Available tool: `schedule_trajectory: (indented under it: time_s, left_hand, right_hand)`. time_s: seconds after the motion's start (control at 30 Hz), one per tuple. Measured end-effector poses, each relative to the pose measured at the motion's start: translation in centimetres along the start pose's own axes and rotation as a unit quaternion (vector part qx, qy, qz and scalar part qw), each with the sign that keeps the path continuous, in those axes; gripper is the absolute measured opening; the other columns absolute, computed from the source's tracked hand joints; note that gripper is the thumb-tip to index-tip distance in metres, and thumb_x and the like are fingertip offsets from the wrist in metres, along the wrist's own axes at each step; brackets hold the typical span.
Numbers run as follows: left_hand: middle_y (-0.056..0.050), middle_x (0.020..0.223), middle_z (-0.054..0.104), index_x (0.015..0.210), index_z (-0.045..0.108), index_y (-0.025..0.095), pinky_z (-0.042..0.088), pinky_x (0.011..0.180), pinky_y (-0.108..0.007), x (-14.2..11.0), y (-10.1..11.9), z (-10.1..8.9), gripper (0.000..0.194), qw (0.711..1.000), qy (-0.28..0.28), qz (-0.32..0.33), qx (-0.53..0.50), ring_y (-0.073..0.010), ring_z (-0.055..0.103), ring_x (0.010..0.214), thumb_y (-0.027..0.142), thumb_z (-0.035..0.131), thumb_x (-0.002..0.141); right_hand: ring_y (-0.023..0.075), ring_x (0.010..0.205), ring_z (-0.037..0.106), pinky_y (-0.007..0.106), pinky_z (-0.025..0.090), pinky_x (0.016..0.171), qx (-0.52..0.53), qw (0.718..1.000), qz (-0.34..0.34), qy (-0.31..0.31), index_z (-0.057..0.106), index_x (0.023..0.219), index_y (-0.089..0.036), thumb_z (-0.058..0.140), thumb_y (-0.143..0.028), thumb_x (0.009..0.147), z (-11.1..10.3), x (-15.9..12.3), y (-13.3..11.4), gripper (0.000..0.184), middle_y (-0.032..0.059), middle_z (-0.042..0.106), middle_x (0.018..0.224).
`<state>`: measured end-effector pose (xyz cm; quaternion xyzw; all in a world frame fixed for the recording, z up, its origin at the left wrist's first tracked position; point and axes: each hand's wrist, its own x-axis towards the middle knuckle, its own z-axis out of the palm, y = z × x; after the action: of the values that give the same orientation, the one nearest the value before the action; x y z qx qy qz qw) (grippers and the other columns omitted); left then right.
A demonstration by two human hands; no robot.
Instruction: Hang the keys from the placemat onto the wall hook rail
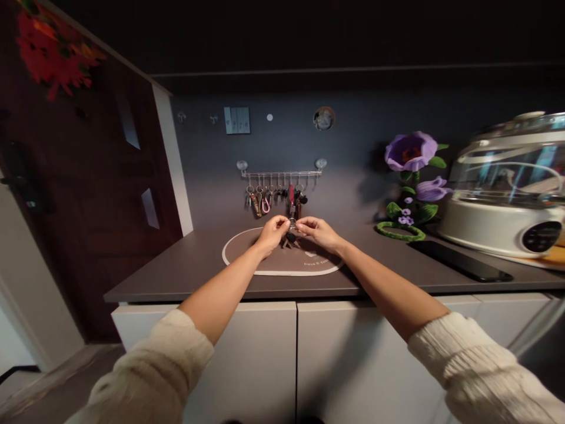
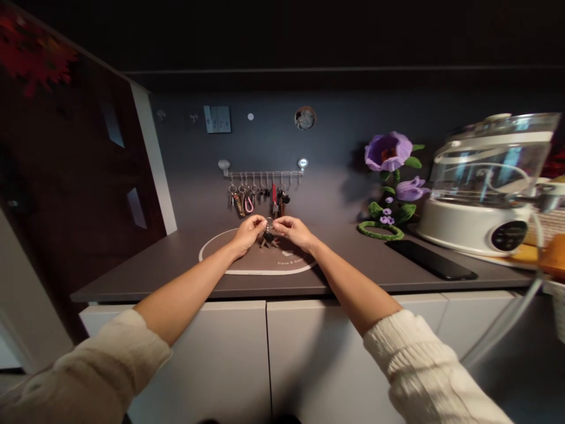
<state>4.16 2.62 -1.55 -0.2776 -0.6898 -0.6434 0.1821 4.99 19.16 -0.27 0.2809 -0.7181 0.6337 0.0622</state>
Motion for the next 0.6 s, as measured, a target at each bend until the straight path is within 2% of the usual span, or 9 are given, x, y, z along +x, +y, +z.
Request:
schedule_trajectory:
  time_s: [0.2,0.37,0.5,0.6]
  left_hand:
    - [0.001,0.072,0.055,0.08,0.053,0.015,0.039,0.063,-0.021,-0.33,0.08,0.14,0.023,1.0,-0.019,-0.003,0.005,-0.0087,0.048,0.065,0.036,0.055,0.073]
    - [-0.001,0.074,0.058,0.081,0.055,0.014,0.041,0.066,-0.023,-0.48,0.25,0.3,0.023,0.999,-0.019,0.009,0.046,-0.0103,0.051,0.067,0.036,0.053,0.075]
    - [-0.003,0.079,0.06,0.084,0.057,0.014,0.042,0.069,-0.025,-0.4,-0.04,0.22,0.022,0.989,-0.005,0.044,0.138,-0.0116,0.052,0.071,0.033,0.048,0.078]
    - [-0.004,0.082,0.06,0.082,0.058,0.015,0.041,0.072,-0.027,-0.41,-0.41,0.0,0.022,0.968,0.011,0.062,0.244,-0.0133,0.052,0.075,0.032,0.044,0.081]
  right_hand:
    - [0.0057,0.054,0.044,0.021,0.037,0.056,-0.009,1.0,0.001,0.004,0.058,0.075,-0.013,0.069,-0.041,0.06,0.25,-0.17,-0.17,0.034,-0.0032,0.054,0.061]
    - [0.006,0.054,0.043,0.02,0.035,0.055,0.001,1.0,-0.01,0.014,0.056,0.072,-0.014,0.069,-0.041,0.06,0.39,-0.22,-0.28,0.032,-0.0041,0.052,0.06]
    - [0.0068,0.06,0.046,0.021,0.038,0.062,0.025,0.999,-0.021,0.03,0.054,0.071,-0.015,0.069,-0.039,0.06,0.32,-0.05,-0.29,0.03,-0.0037,0.053,0.064]
    - [0.007,0.062,0.047,0.022,0.04,0.065,0.052,0.997,-0.011,0.06,0.053,0.071,-0.016,0.069,-0.04,0.059,0.14,-0.02,-0.44,0.031,-0.0038,0.052,0.067]
